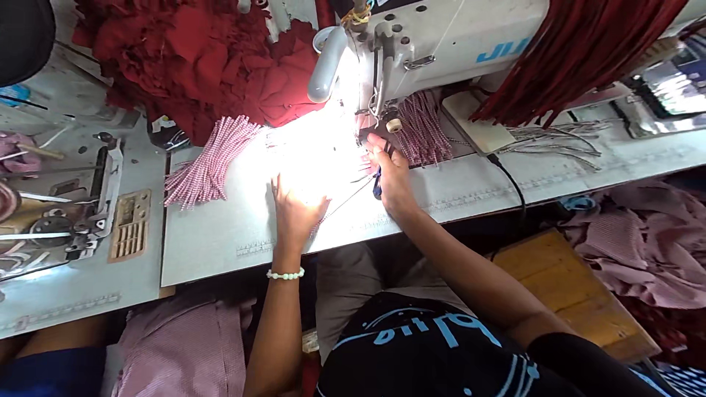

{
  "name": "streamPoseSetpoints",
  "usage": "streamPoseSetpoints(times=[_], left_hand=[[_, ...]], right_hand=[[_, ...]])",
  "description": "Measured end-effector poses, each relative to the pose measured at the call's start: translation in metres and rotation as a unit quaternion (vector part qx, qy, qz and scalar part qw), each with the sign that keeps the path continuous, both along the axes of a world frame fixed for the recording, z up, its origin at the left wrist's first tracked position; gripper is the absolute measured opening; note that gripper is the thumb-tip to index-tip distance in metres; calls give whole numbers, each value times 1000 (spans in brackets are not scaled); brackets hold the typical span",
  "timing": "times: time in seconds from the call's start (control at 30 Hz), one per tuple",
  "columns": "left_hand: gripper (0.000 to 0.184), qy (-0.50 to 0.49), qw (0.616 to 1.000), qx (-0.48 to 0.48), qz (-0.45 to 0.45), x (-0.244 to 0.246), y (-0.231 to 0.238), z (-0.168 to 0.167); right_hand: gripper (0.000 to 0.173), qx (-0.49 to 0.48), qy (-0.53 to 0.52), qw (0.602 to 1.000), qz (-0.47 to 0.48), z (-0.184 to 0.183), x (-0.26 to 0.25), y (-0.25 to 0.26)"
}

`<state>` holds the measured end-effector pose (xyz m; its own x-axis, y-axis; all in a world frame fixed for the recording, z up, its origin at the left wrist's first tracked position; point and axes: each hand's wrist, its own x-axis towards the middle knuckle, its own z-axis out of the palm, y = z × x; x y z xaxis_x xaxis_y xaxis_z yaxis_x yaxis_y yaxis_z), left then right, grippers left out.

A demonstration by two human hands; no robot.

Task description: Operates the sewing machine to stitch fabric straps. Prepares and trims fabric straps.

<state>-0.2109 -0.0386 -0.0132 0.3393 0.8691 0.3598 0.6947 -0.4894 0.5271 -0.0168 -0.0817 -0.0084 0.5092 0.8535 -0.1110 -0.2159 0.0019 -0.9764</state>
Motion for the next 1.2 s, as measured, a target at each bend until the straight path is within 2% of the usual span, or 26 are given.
streamPoseSetpoints(times=[0.1, 0.17, 0.23, 0.43, 0.57, 0.7, 0.77, 0.9, 1.03, 1.2], left_hand=[[34, 28, 993, 66, -89, 20, -13, 0], [26, 50, 983, 66, -163, 31, -10, -4], [22, 46, 979, 56, -189, 38, 1, -6], [31, 73, 979, -5, -191, 39, 6, 14], [40, 66, 982, -40, -170, 35, 1, 10], [36, 77, 971, 2, -224, 48, 28, 5], [35, 69, 973, 21, -217, 52, 28, 7], [41, 76, 973, -38, -215, 61, 24, 4], [43, 93, 975, -49, -196, 61, 22, 4], [49, 116, 980, -32, -162, 58, 6, 20]], right_hand=[[41, 8, 14, 999, -30, 0, 9, 4], [39, 21, 34, 998, -56, -1, 13, 11], [38, 23, 49, 997, -58, 1, 15, 15], [39, 2, 41, 999, -15, 5, 20, 23], [38, -6, 44, 999, -2, 6, 25, 25], [38, -13, 43, 999, 3, 8, 24, 23], [40, -9, 36, 999, 6, 7, 25, 23], [39, -5, 26, 1000, 9, 2, 22, 25], [39, 1, 20, 1000, 22, -1, 22, 26], [40, -7, 39, 999, 28, 1, 23, 30]])
